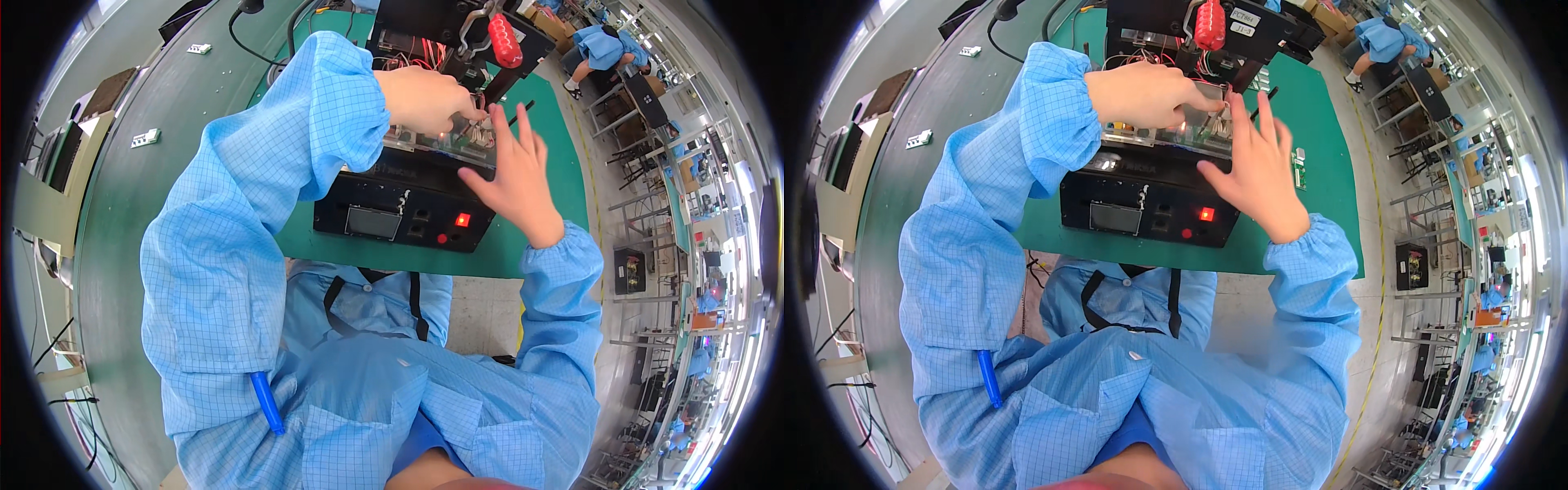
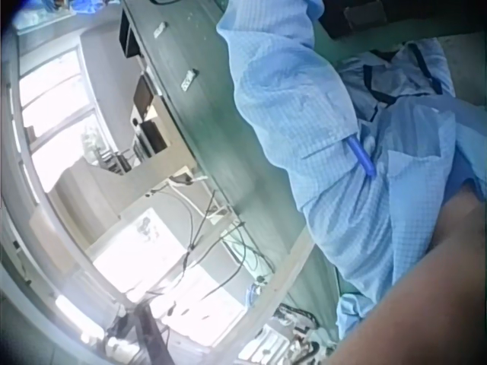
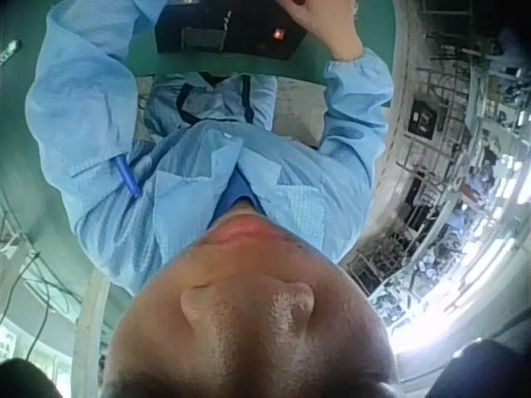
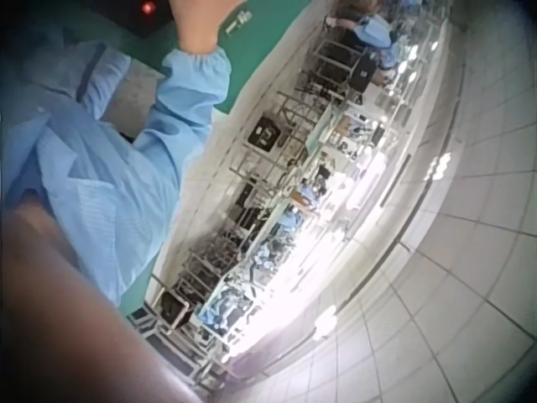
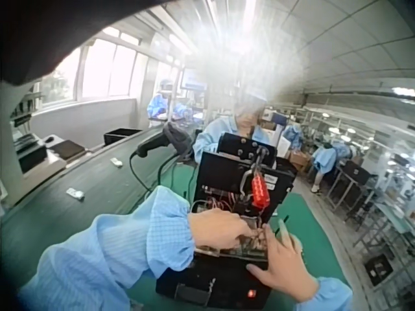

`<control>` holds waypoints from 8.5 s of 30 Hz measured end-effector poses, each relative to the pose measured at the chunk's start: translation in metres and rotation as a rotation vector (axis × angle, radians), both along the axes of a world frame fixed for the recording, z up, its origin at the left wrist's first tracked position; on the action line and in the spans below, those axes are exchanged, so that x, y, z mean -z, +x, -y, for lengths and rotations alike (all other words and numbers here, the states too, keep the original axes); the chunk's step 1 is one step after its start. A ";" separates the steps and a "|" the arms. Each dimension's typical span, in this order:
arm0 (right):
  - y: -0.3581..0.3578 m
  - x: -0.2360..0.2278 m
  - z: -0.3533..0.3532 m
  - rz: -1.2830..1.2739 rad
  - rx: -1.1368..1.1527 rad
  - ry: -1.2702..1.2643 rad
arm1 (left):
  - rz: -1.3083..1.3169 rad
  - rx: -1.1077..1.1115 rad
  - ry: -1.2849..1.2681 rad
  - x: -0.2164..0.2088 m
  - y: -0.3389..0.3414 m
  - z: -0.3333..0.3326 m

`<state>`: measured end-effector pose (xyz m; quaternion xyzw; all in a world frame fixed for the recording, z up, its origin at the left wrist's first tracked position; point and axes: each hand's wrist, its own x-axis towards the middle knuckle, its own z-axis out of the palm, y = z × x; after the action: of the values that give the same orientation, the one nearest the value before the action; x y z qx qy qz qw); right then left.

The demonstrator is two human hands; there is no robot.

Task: Testing printed circuit boards using a test fixture and then breaking PCB panels into individual smaller boards.

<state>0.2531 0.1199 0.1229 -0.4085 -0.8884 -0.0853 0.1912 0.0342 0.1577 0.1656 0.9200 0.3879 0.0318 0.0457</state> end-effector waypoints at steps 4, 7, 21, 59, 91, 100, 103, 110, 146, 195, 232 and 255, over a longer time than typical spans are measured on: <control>-0.004 -0.001 0.001 0.039 -0.007 0.029 | 0.016 -0.012 -0.024 0.000 -0.001 -0.001; -0.004 -0.004 0.000 0.000 -0.018 0.110 | 0.025 -0.005 -0.011 0.002 -0.003 -0.002; -0.008 0.003 0.004 -0.105 -0.008 0.104 | 0.053 -0.007 -0.023 0.005 -0.005 0.002; 0.012 -0.043 -0.012 -0.281 -0.256 -0.056 | 0.479 -0.319 0.423 0.065 0.078 0.046; -0.010 -0.029 -0.018 0.183 -0.093 -0.183 | 1.113 -0.454 0.074 0.119 0.138 0.040; -0.015 -0.040 -0.018 0.154 -0.155 -0.186 | 1.122 -0.472 0.214 0.139 0.153 0.026; -0.017 -0.038 -0.016 0.334 -0.054 -0.223 | 1.704 -0.668 0.240 0.140 0.163 0.026; -0.015 -0.030 -0.019 0.267 -0.059 -0.224 | 1.585 -0.476 -0.007 0.116 0.139 0.044; -0.020 -0.047 -0.028 -0.160 -0.124 -0.175 | 0.938 -0.306 0.282 0.085 0.114 0.069; 0.157 0.151 -0.120 -0.285 0.667 -0.107 | 2.062 -0.700 -0.665 0.126 -0.184 -0.101; -0.052 0.062 -0.028 -0.242 -0.033 0.059 | 2.344 0.071 -0.782 0.108 -0.127 -0.184; -0.043 -0.013 0.051 -0.406 -0.597 -0.409 | 0.878 -1.010 -0.368 0.088 -0.309 0.048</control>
<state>0.2099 0.0686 0.1355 -0.1708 -0.9108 0.2344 0.2939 -0.2750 0.1097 0.0776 0.5062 0.7132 0.3520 0.3335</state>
